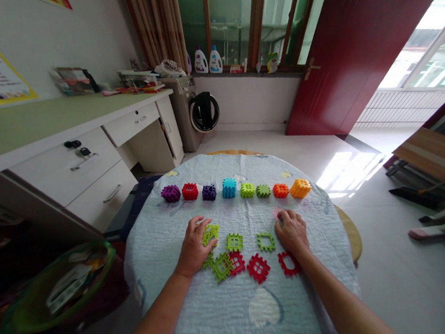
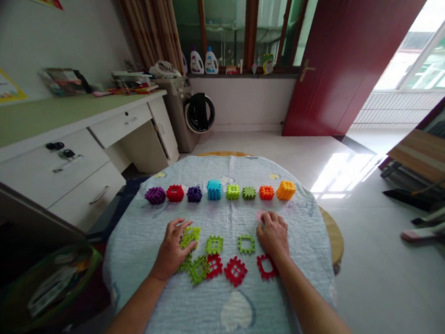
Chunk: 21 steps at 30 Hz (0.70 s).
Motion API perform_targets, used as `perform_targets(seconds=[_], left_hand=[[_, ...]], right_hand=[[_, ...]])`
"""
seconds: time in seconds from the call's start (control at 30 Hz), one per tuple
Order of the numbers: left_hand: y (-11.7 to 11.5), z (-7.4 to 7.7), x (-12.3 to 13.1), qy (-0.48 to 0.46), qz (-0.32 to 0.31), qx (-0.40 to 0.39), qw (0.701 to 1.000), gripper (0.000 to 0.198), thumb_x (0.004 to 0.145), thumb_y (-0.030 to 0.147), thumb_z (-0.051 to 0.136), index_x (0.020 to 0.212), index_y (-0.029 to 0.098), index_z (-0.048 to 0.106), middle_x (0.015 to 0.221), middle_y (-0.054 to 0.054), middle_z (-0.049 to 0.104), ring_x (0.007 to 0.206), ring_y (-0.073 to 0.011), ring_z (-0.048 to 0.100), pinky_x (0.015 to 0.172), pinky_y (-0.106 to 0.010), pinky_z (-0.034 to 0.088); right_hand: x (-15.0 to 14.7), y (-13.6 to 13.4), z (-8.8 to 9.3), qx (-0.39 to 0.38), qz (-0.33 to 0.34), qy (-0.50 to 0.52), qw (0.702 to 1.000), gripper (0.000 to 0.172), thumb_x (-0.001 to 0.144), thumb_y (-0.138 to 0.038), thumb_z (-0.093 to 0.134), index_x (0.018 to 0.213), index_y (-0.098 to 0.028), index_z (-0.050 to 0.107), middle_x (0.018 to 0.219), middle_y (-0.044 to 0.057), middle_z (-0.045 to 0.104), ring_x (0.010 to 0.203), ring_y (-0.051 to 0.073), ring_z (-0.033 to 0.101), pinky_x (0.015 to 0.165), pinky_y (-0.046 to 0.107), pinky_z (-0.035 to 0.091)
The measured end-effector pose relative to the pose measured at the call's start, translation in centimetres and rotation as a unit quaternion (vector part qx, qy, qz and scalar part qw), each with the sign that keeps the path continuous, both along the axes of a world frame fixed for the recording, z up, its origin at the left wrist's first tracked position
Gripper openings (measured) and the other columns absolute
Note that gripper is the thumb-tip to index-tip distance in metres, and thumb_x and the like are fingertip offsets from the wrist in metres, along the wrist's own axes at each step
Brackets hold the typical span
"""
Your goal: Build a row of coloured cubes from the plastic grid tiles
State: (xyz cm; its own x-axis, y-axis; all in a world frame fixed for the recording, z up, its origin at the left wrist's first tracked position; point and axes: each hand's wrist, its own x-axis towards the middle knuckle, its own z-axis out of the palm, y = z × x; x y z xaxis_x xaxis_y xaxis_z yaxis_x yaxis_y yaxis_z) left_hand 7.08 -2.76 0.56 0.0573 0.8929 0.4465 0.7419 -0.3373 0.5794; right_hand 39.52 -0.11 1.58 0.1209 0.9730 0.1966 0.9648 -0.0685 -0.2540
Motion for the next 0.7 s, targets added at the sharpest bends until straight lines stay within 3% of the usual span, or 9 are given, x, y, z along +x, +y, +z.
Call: perform_targets(seconds=[0.23, 0.43, 0.7], left_hand=[[0.0, -0.3, -0.2, -0.037, 0.009, 0.014, 0.999, 0.028, 0.085, 0.021, 0.053, 0.111, 0.024, 0.061, 0.127, -0.008, 0.049, 0.104, -0.0186, 0.059, 0.090, -0.036, 0.055], [0.8, -0.4, -0.8, -0.047, 0.057, -0.008, 0.997, 0.026, 0.080, 0.014, 0.047, 0.099, 0.020, 0.064, 0.110, -0.008, 0.062, 0.106, -0.0219, 0.061, 0.093, -0.040, 0.053], [0.8, 0.1, -1.2, -0.071, 0.069, -0.032, 0.995, 0.022, 0.080, 0.020, 0.048, 0.095, 0.020, 0.065, 0.108, -0.008, 0.065, 0.107, -0.0229, 0.059, 0.089, -0.039, 0.052]], right_hand=[[0.0, 0.0, 0.0, 0.005, 0.000, -0.005, 1.000, 0.017, 0.087, -0.026, 0.050, 0.100, -0.021, 0.060, 0.111, 0.006, 0.060, 0.102, 0.022, 0.050, 0.086, 0.033, 0.031], [0.1, 0.0, -0.3, 0.011, 0.002, -0.001, 1.000, 0.016, 0.086, -0.026, 0.052, 0.100, -0.022, 0.060, 0.109, 0.005, 0.060, 0.103, 0.022, 0.050, 0.086, 0.033, 0.031], [0.2, 0.1, -0.3, 0.013, 0.007, 0.000, 1.000, 0.017, 0.087, -0.027, 0.051, 0.100, -0.022, 0.060, 0.109, 0.006, 0.060, 0.102, 0.022, 0.050, 0.086, 0.033, 0.032]])
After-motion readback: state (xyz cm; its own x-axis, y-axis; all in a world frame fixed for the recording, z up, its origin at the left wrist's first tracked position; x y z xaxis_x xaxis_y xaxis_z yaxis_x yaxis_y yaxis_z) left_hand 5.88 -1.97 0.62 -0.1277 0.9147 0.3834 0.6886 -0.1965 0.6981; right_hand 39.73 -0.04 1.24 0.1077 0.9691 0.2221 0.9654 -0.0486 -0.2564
